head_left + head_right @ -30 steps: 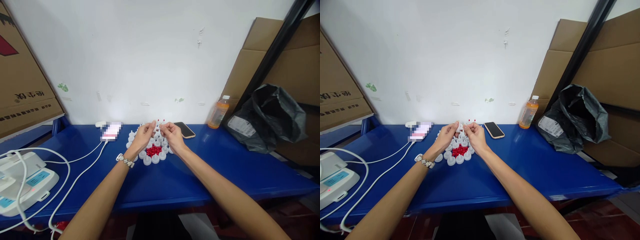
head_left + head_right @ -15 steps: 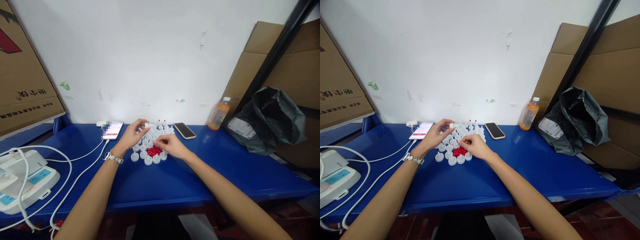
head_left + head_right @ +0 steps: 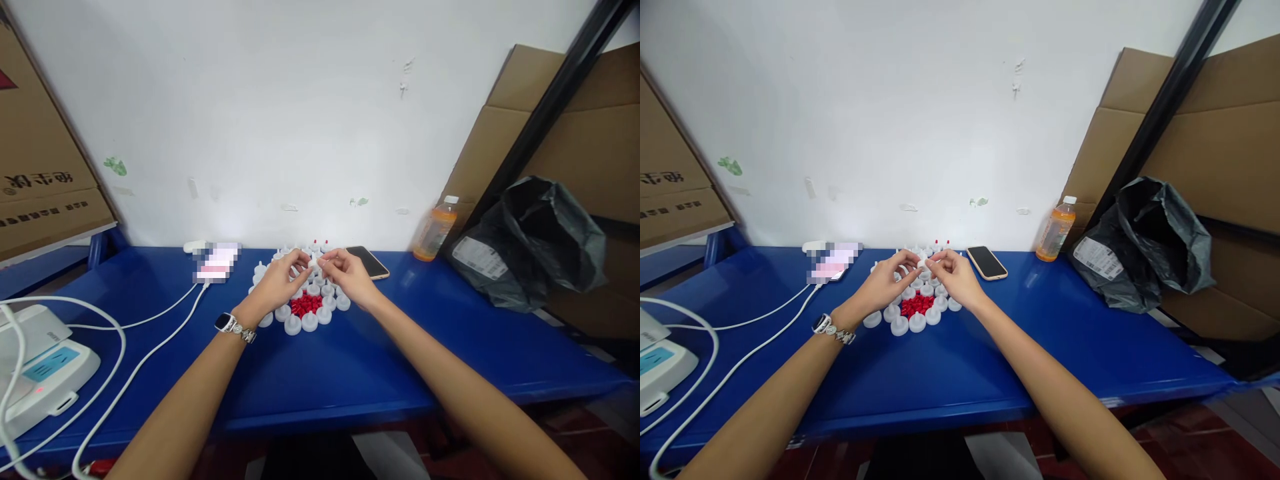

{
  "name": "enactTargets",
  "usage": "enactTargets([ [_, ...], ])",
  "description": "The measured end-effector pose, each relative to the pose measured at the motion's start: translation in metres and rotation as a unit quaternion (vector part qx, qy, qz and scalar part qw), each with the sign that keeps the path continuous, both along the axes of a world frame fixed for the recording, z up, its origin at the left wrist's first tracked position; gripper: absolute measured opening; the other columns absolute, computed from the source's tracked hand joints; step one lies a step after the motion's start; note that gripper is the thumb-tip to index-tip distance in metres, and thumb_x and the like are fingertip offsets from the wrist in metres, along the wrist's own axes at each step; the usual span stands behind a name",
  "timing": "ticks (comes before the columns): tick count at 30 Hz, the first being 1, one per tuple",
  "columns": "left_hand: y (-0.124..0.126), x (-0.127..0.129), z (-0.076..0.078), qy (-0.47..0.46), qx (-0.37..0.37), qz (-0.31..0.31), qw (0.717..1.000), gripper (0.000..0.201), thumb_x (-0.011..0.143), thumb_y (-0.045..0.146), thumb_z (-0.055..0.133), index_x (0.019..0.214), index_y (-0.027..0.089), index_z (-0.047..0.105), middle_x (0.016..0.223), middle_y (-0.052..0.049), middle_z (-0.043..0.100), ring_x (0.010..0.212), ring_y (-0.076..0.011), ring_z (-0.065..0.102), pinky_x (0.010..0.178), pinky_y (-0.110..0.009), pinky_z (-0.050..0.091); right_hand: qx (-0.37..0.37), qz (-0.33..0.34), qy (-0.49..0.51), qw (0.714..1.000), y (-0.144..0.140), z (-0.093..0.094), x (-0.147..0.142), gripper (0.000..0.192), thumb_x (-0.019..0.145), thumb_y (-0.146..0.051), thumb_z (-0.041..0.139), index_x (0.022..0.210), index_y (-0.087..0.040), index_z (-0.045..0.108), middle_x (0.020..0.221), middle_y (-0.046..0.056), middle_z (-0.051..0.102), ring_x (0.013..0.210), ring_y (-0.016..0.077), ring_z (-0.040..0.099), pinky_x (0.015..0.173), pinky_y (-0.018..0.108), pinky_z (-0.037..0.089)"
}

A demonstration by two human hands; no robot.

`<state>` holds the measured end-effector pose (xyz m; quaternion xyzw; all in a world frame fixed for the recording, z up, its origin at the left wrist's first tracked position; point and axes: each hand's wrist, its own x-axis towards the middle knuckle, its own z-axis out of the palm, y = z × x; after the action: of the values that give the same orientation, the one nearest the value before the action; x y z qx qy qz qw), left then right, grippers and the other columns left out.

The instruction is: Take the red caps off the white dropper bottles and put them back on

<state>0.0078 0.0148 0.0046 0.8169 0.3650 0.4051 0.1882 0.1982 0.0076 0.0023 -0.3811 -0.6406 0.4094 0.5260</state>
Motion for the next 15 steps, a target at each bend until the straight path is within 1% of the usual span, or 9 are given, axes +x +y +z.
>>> enactTargets([
  [2,0.001,0.001,-0.001,-0.003,0.001,-0.003,1.000,0.019,0.095,0.038,0.053,0.104,0.022,0.059,0.096,-0.004,0.070,0.088,-0.0183,0.066,0.076,-0.032,0.051,-0.036,0.003,0.020,0.999,0.002,0.003,0.000,0.042,0.073,-0.055,0.076,0.087,-0.018,0.061,0.059,-0.002,0.061,0.051,0.0103,0.047,0.053,0.025,0.033],
  [4,0.002,0.001,-0.002,-0.007,0.007,-0.005,1.000,0.018,0.096,0.037,0.052,0.105,0.023,0.059,0.096,-0.003,0.070,0.090,-0.0185,0.065,0.076,-0.032,0.050,-0.068,0.011,0.022,0.997,0.003,0.009,0.001,0.043,0.071,-0.053,0.078,0.090,-0.019,0.061,0.057,-0.004,0.059,0.051,0.0099,0.046,0.051,0.025,0.032],
  [7,0.003,0.002,0.000,-0.001,0.020,-0.009,1.000,0.018,0.097,0.033,0.050,0.108,0.024,0.060,0.097,-0.003,0.070,0.089,-0.0188,0.065,0.076,-0.032,0.050,-0.085,0.060,-0.024,0.994,0.006,0.021,0.005,0.040,0.070,-0.048,0.079,0.092,-0.019,0.063,0.054,-0.007,0.052,0.049,0.0086,0.040,0.049,0.024,0.027],
  [9,0.003,0.003,0.002,0.008,0.033,-0.008,0.999,0.018,0.097,0.030,0.049,0.108,0.024,0.062,0.097,-0.002,0.071,0.086,-0.0185,0.065,0.076,-0.033,0.050,-0.075,0.078,-0.054,0.993,0.011,0.027,0.008,0.034,0.071,-0.046,0.078,0.085,-0.018,0.065,0.053,-0.008,0.048,0.048,0.0074,0.035,0.049,0.024,0.023],
  [11,0.003,0.005,0.003,0.013,0.046,0.002,0.999,0.020,0.096,0.028,0.049,0.111,0.024,0.062,0.099,-0.003,0.071,0.083,-0.0180,0.064,0.078,-0.034,0.050,-0.056,0.068,-0.059,0.994,0.020,0.031,0.012,0.029,0.073,-0.044,0.075,0.078,-0.017,0.065,0.054,-0.007,0.049,0.049,0.0070,0.034,0.049,0.024,0.023],
  [13,0.004,0.006,0.003,0.011,0.051,0.017,0.998,0.026,0.096,0.028,0.050,0.120,0.024,0.059,0.103,-0.003,0.071,0.085,-0.0182,0.063,0.077,-0.034,0.050,-0.026,0.041,-0.051,0.998,0.034,0.033,0.017,0.025,0.074,-0.040,0.074,0.077,-0.017,0.065,0.058,-0.004,0.055,0.051,0.0079,0.041,0.051,0.024,0.029],
  [15,0.006,0.006,0.002,0.010,0.051,0.036,0.998,0.030,0.096,0.029,0.050,0.125,0.024,0.055,0.106,-0.004,0.070,0.088,-0.0187,0.063,0.077,-0.034,0.051,0.017,-0.009,-0.064,0.998,0.053,0.034,0.024,0.020,0.075,-0.035,0.072,0.077,-0.016,0.066,0.063,0.000,0.062,0.056,0.0102,0.049,0.054,0.025,0.035],
])
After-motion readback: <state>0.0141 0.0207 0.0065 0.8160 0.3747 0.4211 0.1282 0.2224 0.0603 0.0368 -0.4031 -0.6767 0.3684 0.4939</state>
